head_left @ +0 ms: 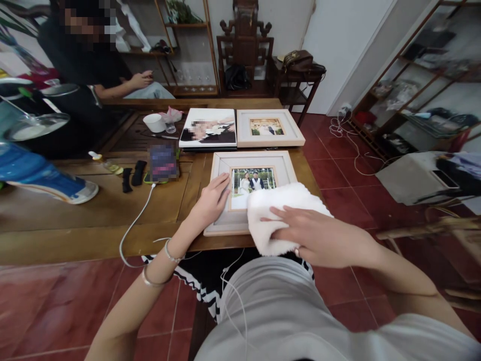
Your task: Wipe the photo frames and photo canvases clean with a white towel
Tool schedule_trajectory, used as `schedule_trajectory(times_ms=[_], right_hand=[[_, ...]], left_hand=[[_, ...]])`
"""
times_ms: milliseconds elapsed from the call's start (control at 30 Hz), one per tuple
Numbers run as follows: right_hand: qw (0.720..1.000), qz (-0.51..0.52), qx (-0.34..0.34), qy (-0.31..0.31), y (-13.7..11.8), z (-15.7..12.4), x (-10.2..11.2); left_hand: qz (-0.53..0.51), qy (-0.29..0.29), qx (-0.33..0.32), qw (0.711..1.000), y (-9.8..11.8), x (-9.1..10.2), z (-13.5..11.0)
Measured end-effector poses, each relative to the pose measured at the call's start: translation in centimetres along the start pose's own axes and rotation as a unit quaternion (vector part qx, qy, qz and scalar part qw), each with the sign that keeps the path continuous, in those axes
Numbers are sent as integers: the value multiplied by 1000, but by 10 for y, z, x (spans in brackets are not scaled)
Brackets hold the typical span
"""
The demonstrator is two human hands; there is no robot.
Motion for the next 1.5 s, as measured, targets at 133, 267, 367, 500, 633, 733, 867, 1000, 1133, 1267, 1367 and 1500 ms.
schedule_trajectory(times_ms=[133, 267, 367, 500, 633, 733, 867, 1000, 1133, 1267, 1367, 1500], right_hand=[[998, 2, -29, 50, 1, 15, -11], [985, -36, -115, 123, 49, 50, -30], [967, -75, -165, 180, 91, 71, -32], [961, -108, -170, 192, 119, 92, -27], [978, -100, -124, 132, 106, 95, -26], [992, -65, -66, 88, 81, 76, -22], [1000, 9, 6, 1, 44, 34, -9], [997, 63, 33, -41, 20, 6, -3], [998, 59, -7, 20, 25, 16, -14], [991, -1, -63, 116, 61, 46, -28], [975, -50, -125, 177, 98, 70, -30], [962, -95, -164, 198, 129, 95, -26]], left_hand=[[1, -1, 0, 1000, -1, 0, 0], [5, -2, 2, 1000, -2, 1, -1], [5, -4, 1, 1000, -1, 1, -1], [7, -1, -2, 1000, -1, 1, -1], [5, 9, -8, 1000, -1, 1, -1], [4, 15, -8, 1000, -2, 0, -2], [6, 19, -6, 1000, -1, -1, -2], [3, 17, -4, 1000, -1, -1, -1], [3, 13, -7, 1000, -1, 0, -1], [2, 9, -10, 1000, -2, 1, -1], [1, 10, -13, 1000, -2, 1, 0], [2, 13, -16, 1000, -1, 2, 0]])
Point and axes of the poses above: each hand's wrist, its own z-axis towards the middle knuckle, its own x-axis out of the back of the hand, y = z × x, the point moved 3 cm from there along z, towards the middle knuckle, and after that the axes turned 8 degrees about -z, right-handed, at the moved point
